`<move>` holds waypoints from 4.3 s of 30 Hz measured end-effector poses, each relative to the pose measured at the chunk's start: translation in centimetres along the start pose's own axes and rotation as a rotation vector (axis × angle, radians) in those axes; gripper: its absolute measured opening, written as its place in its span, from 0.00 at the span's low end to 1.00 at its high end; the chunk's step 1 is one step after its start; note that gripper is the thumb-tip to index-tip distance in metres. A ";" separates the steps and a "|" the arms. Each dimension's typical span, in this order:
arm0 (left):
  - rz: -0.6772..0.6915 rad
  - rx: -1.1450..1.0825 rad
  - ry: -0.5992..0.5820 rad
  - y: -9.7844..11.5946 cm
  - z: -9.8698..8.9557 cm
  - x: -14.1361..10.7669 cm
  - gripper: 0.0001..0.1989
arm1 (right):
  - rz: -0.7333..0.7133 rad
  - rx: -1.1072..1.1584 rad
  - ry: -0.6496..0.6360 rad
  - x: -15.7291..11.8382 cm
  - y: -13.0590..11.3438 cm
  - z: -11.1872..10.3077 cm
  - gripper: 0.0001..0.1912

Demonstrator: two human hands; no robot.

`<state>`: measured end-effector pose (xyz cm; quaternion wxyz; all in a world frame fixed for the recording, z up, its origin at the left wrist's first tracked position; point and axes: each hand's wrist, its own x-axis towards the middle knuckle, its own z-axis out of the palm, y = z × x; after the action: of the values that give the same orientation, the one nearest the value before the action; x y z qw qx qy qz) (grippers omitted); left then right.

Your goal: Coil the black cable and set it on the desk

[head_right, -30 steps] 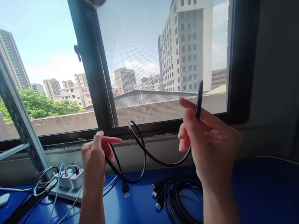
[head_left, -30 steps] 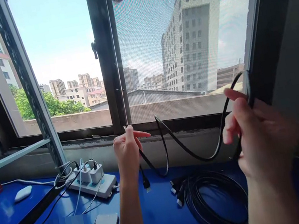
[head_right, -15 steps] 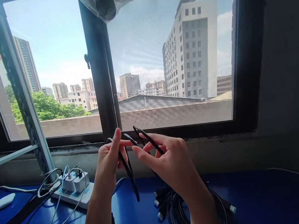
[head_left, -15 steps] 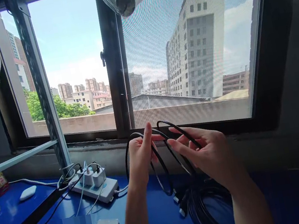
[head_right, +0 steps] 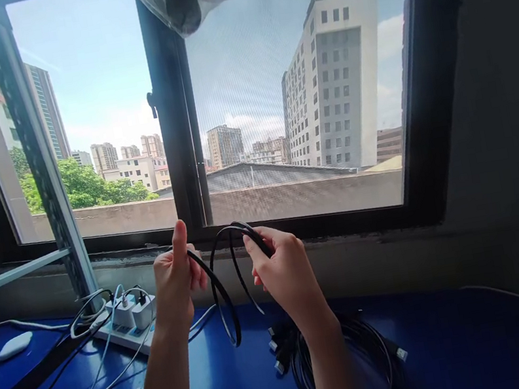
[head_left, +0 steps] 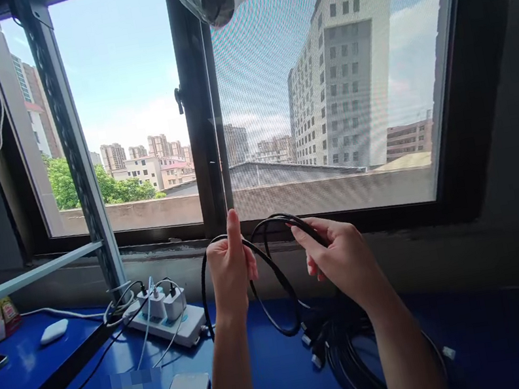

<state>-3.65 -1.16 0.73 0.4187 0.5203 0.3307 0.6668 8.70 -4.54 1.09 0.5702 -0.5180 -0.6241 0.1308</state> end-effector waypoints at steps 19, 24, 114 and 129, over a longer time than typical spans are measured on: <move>-0.190 -0.216 -0.228 -1.0 2.3 0.3 0.15 | -0.118 0.112 -0.162 -0.6 0.1 -0.3 0.20; -0.091 -0.275 -0.249 -0.9 3.1 -0.3 0.18 | -0.155 0.085 -0.132 -0.2 1.1 -0.6 0.24; -0.166 -0.104 -0.081 -1.9 2.3 0.7 0.18 | -0.014 0.426 0.254 -0.3 0.0 -2.0 0.20; -0.479 0.284 -0.531 -4.0 3.1 0.5 0.23 | -0.187 0.284 0.640 -1.6 -2.3 -0.4 0.16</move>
<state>0.19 1.00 -1.78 0.5575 0.6357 0.4119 0.3397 7.58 -6.94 2.04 0.8125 -0.3887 -0.4344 -0.0053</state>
